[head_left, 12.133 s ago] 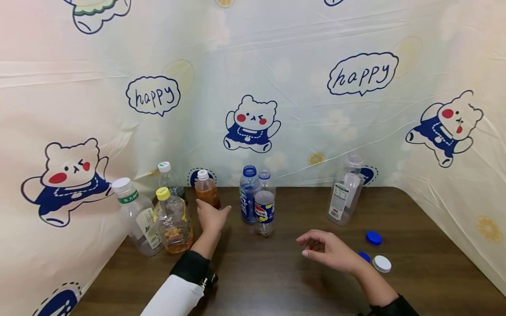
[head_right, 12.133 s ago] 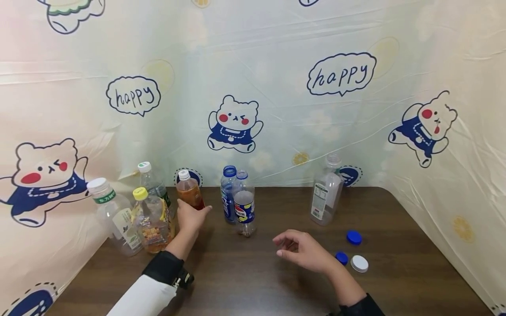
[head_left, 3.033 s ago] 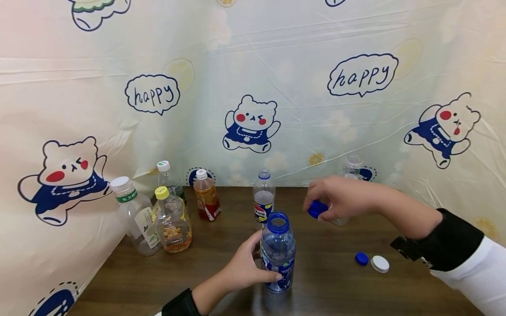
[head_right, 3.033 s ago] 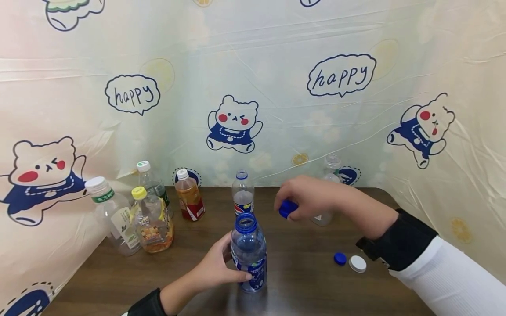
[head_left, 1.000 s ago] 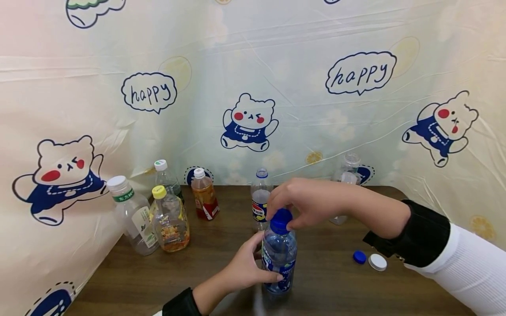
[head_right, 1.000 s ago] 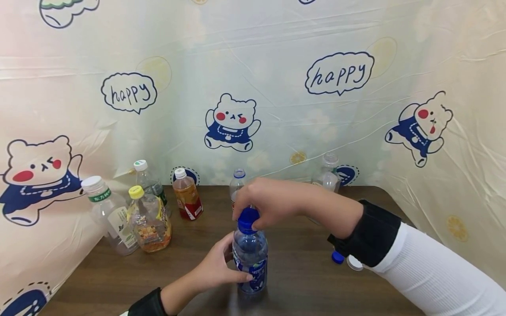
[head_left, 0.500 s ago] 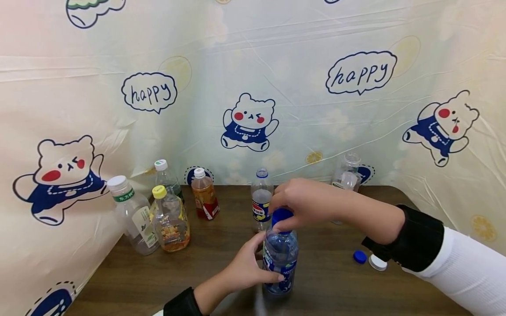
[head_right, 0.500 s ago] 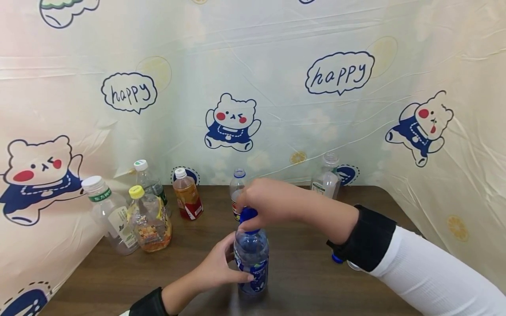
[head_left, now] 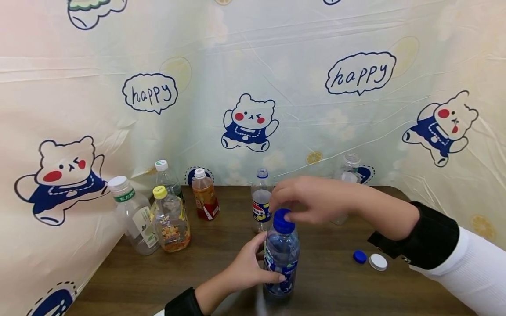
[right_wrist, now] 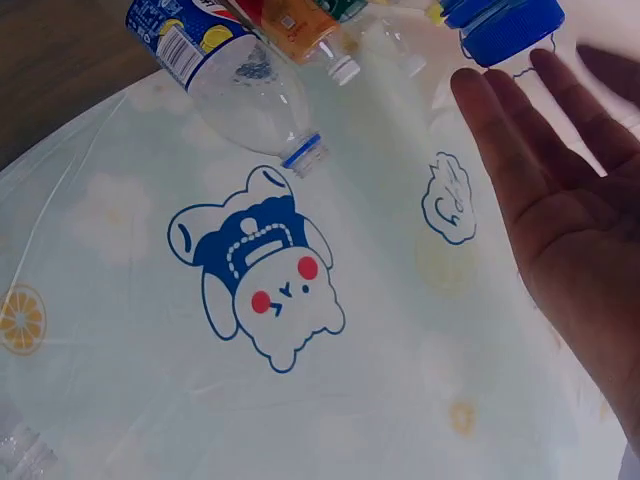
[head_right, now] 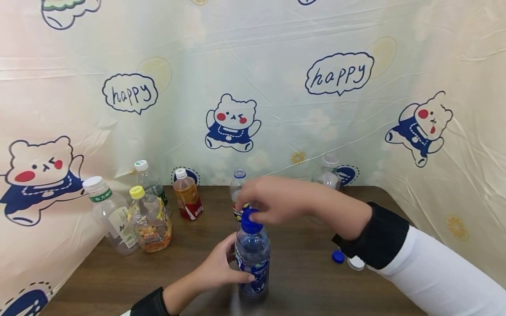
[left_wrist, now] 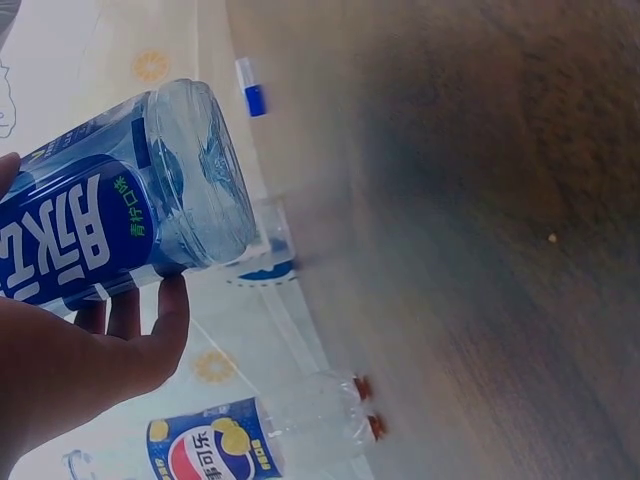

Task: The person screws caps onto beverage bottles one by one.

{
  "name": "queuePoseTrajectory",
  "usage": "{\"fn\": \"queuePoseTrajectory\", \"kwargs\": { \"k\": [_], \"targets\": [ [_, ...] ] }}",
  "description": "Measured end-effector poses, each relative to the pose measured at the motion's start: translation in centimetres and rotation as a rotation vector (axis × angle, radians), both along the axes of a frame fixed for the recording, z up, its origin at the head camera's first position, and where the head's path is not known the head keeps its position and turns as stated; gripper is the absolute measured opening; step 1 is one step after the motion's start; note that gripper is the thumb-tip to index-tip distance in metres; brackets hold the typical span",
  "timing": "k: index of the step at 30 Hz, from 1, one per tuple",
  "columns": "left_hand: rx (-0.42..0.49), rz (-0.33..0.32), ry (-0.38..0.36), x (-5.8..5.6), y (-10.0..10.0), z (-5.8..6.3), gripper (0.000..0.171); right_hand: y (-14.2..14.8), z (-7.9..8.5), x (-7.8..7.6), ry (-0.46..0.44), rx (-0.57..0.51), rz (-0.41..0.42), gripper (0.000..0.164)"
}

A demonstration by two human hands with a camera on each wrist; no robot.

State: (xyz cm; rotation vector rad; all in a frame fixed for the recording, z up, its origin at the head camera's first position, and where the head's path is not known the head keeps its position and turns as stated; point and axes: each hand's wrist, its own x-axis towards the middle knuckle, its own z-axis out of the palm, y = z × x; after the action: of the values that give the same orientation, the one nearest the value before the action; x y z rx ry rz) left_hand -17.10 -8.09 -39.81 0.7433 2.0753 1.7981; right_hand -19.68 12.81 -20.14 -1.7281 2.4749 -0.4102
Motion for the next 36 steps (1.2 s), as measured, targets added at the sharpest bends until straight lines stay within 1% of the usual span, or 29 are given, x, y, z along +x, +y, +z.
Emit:
{"fn": "queuePoseTrajectory", "kwargs": {
  "k": [3,5,8,10,14,17,20,22,24,27,29,30,32,36],
  "targets": [
    [-0.002,0.000,0.001,0.0,0.0,0.0,0.074,0.4,0.0,0.1,-0.038,0.011,0.049,0.028],
    [-0.002,0.002,-0.001,0.0,0.1,-0.1,0.074,0.5,-0.2,0.2,-0.048,0.020,0.050,0.030],
    [-0.007,0.004,-0.001,0.1,0.2,-0.2,0.074,0.5,-0.5,0.2,-0.025,0.030,0.025,0.027],
    [-0.011,0.006,0.001,0.1,0.2,-0.3,0.074,0.5,-0.8,0.3,0.001,0.035,-0.011,0.025],
    [-0.016,0.015,0.021,0.1,0.3,-0.3,0.075,0.2,-1.3,0.5,0.083,0.040,-0.091,0.022],
    [-0.014,0.018,0.029,0.1,0.3,-0.3,0.075,-0.2,-1.7,0.7,0.172,0.056,-0.130,0.026],
    [-0.017,0.020,0.028,0.1,0.2,-0.4,0.075,-0.3,-1.9,0.7,0.221,0.077,-0.149,0.033],
    [-0.019,0.023,0.023,0.2,0.2,-0.4,0.075,-0.2,-1.8,0.7,0.198,0.077,-0.141,0.037],
    [-0.019,0.022,0.019,0.3,0.2,-0.5,0.075,0.0,-1.6,0.6,0.134,0.062,-0.106,0.035],
    [-0.018,0.021,0.012,0.3,0.2,-0.6,0.074,0.4,-1.4,0.5,0.022,0.035,-0.022,0.032],
    [-0.016,0.021,0.013,0.3,0.1,-0.6,0.073,0.5,-1.4,0.4,-0.018,0.023,0.028,0.032],
    [-0.016,0.022,0.013,0.3,0.1,-0.6,0.073,0.6,-1.4,0.4,-0.025,0.022,0.036,0.032],
    [-0.014,0.024,0.019,0.2,0.2,-0.6,0.073,0.6,-1.5,0.4,-0.008,0.022,0.036,0.030],
    [-0.015,0.019,0.014,0.2,0.2,-0.6,0.073,0.5,-1.9,0.5,0.031,0.037,-0.010,0.025]
  ]
}}
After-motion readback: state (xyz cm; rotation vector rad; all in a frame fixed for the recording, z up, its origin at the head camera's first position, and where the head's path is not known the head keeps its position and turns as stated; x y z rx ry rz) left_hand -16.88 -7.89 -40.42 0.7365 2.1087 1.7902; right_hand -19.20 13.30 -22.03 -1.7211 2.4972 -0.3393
